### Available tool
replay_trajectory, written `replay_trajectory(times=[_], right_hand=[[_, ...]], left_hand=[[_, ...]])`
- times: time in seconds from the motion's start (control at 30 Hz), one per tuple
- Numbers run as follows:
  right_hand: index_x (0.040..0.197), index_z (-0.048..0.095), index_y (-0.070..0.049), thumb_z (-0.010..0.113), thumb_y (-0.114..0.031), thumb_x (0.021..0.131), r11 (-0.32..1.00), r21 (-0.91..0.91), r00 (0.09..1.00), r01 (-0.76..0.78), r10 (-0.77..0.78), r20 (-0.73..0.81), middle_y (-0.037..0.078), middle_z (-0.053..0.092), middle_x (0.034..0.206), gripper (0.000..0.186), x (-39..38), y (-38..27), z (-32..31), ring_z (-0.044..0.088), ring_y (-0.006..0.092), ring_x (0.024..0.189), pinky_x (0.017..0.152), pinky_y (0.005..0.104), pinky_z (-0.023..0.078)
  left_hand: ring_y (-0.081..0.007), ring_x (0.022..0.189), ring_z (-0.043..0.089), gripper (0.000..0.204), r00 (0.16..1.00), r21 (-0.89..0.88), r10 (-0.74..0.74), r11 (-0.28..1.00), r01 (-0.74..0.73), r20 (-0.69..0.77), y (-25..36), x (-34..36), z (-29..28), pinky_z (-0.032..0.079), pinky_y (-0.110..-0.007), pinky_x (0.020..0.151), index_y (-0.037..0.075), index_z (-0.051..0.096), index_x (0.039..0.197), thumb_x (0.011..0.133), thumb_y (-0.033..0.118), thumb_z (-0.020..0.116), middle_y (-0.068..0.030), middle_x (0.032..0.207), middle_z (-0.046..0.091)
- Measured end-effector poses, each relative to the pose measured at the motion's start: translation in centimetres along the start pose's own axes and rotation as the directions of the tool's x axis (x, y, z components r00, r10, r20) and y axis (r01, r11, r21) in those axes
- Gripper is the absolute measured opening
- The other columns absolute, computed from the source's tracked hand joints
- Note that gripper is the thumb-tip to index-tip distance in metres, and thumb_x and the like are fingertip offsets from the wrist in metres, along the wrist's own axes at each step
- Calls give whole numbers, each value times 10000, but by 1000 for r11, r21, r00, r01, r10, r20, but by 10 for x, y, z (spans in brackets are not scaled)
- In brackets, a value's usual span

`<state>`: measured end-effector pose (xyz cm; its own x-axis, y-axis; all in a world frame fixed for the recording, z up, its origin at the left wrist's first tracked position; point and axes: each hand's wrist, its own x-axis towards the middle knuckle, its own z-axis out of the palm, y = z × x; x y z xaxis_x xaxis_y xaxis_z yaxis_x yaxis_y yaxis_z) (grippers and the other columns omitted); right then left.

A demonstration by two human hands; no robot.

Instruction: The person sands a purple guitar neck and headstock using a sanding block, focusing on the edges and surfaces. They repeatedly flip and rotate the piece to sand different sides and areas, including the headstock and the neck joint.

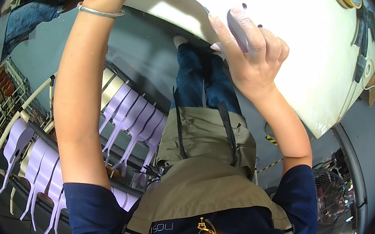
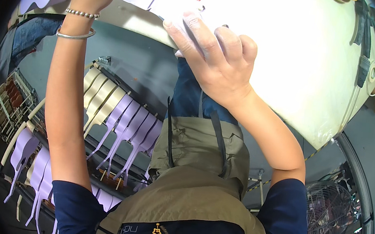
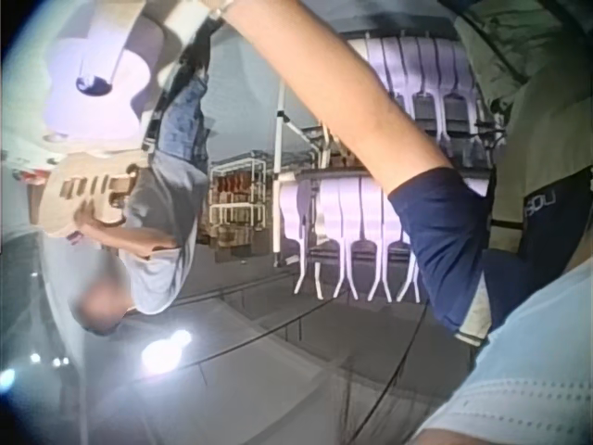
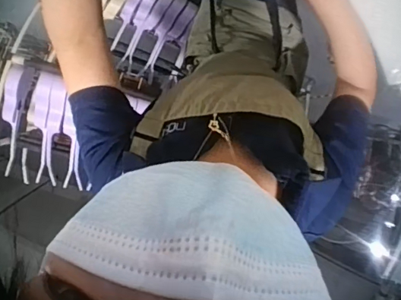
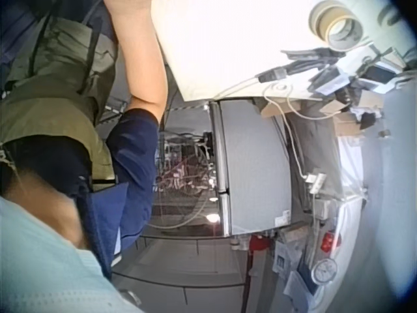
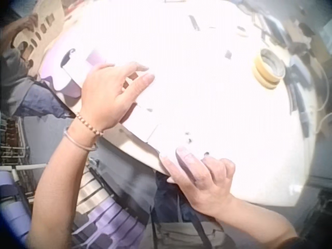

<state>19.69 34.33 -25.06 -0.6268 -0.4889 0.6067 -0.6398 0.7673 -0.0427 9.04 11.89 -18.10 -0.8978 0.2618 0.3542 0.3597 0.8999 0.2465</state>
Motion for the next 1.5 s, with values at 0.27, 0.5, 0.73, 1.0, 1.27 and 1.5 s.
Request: replay_trajectory(times=[0.27,0.5,0.73,1.0,1.27,1.5], right_hand=[[1180,646,-422,660,-331,783,996,-55,998,-64,63,-20,-112,564,1197,409,1,-7,-1,485,72,1055,936,330,228],[1205,627,-431,620,-395,847,996,-40,996,-86,86,17,-97,563,1245,359,4,-13,-5,499,104,1124,1018,369,188],[1212,629,-415,602,-426,849,994,-69,995,-84,87,39,-97,566,1276,364,-6,-13,-8,505,114,1154,1054,395,158],[1208,629,-384,573,-424,864,991,-81,992,-110,114,45,-97,570,1280,350,-7,-14,-5,494,90,1180,1061,393,152],[1151,673,-381,634,-256,835,977,-115,931,-177,204,301,-51,540,1355,341,-28,3,-61,427,179,1274,1120,431,40],[1326,595,-138,493,-290,983,785,-126,790,-607,613,14,133,442,1433,389,-44,42,-166,301,290,1329,1076,437,178]], left_hand=[[-239,622,662,399,999,-40,-2,999,0,-49,-10,-3,8,489,-337,675,69,714,922,897,442,575,-87,664,675],[-225,607,664,410,998,-33,-59,998,59,10,-1,-4,-11,492,-322,665,72,716,933,893,456,578,-88,667,677],[-231,618,674,415,998,-50,-53,997,54,14,-6,-5,-8,507,-325,630,66,717,949,893,453,577,-97,685,685],[-234,630,669,408,999,57,49,997,-49,3,-10,-3,-1,500,-337,634,65,709,973,896,443,575,-87,683,682],[-302,962,614,469,1000,197,-23,980,24,-8,-5,-6,-7,453,-396,851,49,628,1155,883,429,594,-174,1037,647],[-326,1230,485,781,937,-244,296,938,-248,184,135,-84,55,393,-475,1010,156,503,1374,750,602,650,-162,1425,438]])
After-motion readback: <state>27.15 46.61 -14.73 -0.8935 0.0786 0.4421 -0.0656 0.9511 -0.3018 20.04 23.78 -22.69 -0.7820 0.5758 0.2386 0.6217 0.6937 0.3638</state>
